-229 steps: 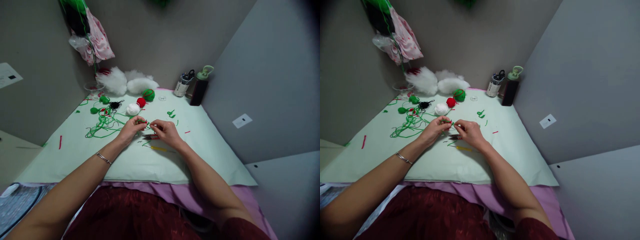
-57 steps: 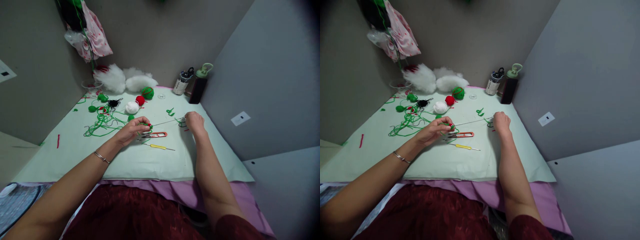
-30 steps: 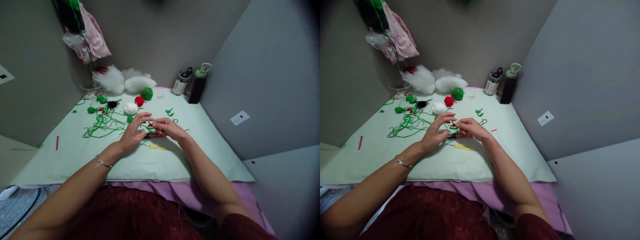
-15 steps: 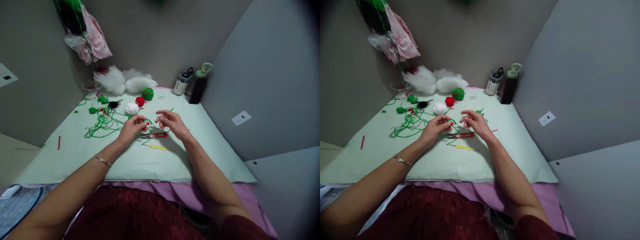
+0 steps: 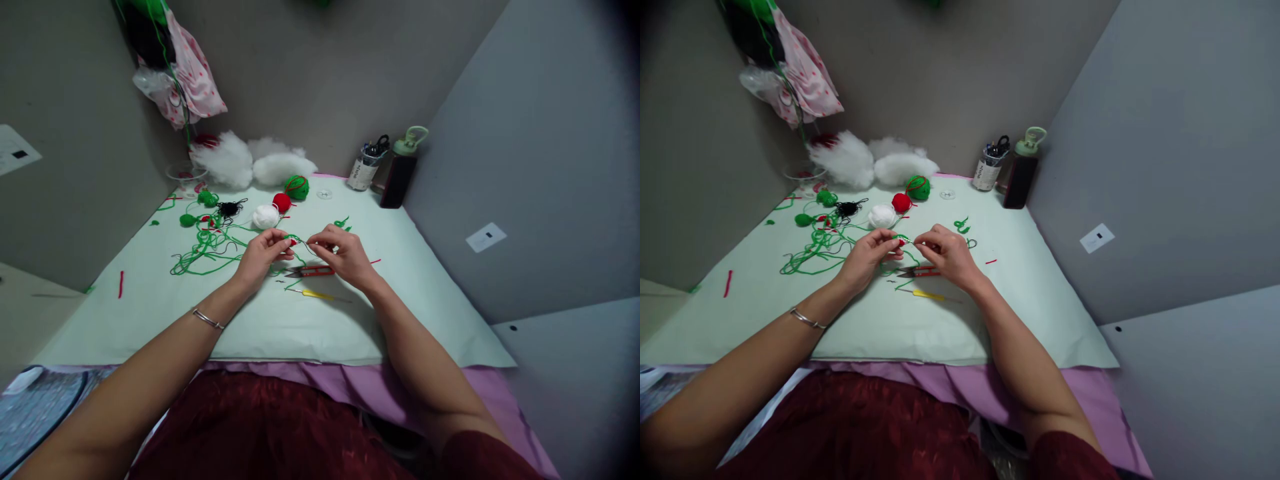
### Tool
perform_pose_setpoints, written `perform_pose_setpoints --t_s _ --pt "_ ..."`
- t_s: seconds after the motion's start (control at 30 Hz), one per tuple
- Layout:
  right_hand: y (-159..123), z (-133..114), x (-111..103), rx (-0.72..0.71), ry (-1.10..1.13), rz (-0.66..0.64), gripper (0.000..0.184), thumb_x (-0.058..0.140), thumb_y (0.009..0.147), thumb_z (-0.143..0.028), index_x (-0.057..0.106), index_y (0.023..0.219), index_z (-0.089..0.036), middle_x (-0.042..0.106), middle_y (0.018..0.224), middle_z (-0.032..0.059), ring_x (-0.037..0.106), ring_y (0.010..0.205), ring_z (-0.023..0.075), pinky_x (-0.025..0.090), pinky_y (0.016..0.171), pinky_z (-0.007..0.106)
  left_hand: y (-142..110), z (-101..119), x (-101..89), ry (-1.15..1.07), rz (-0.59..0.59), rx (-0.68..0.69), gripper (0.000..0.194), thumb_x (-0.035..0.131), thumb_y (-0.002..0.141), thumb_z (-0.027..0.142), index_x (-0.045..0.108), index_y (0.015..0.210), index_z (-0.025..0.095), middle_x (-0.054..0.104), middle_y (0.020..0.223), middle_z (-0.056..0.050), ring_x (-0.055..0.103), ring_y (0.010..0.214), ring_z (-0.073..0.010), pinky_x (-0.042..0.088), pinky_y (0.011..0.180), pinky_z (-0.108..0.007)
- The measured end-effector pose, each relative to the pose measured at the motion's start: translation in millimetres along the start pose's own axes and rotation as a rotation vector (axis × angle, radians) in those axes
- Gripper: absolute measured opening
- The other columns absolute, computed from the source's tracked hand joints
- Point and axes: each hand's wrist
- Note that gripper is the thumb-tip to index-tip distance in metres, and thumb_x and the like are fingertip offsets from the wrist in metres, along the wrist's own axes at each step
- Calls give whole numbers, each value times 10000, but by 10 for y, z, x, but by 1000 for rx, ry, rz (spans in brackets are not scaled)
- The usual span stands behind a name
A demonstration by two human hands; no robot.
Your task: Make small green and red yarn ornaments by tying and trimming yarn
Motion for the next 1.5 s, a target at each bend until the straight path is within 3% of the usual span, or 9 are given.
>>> perform_pose_setpoints --t_s 0.23,0.77,1.07,1.27,1.5 --pt "-6 -20 12 6 -110 -51 123 618 906 -169 738 881 -188 583 778 4 500 636 95 376 629 242 -9 10 -2 5 27 4 351 813 720 378 631 926 159 688 844 -3 666 706 -125 574 730 -287" --pt "-7 -45 -6 64 -130 -89 151 587 905 -146 721 847 -184 570 786 4 509 645 93 379 648 247 -4 -2 1 51 14 35 314 824 714 370 667 891 164 677 781 3 652 700 -128 570 749 -292" --pt "5 -2 -24 58 -35 -87 128 612 902 -157 736 882 -183 561 777 -4 489 649 97 374 644 245 -25 51 27 -45 -23 -84 325 849 685 345 676 888 160 685 829 -6 662 717 -127 575 775 -309" --pt "14 -30 -47 60 25 -109 127 614 918 -188 741 909 -183 567 792 2 489 663 104 384 649 247 -55 118 56 -99 -126 -179 291 845 699 325 688 871 150 695 863 -27 670 746 -137 585 784 -319" --pt "15 -1 -79 64 108 -125 176 600 935 -219 764 994 -194 543 784 7 489 689 120 386 657 261 -35 118 18 -171 -136 -196 243 808 756 280 682 907 136 692 878 -27 679 737 -120 590 751 -269"
Point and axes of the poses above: each hand's wrist, its own y-axis towards the middle knuckle, its own x-axis out of the palm, z = x × y
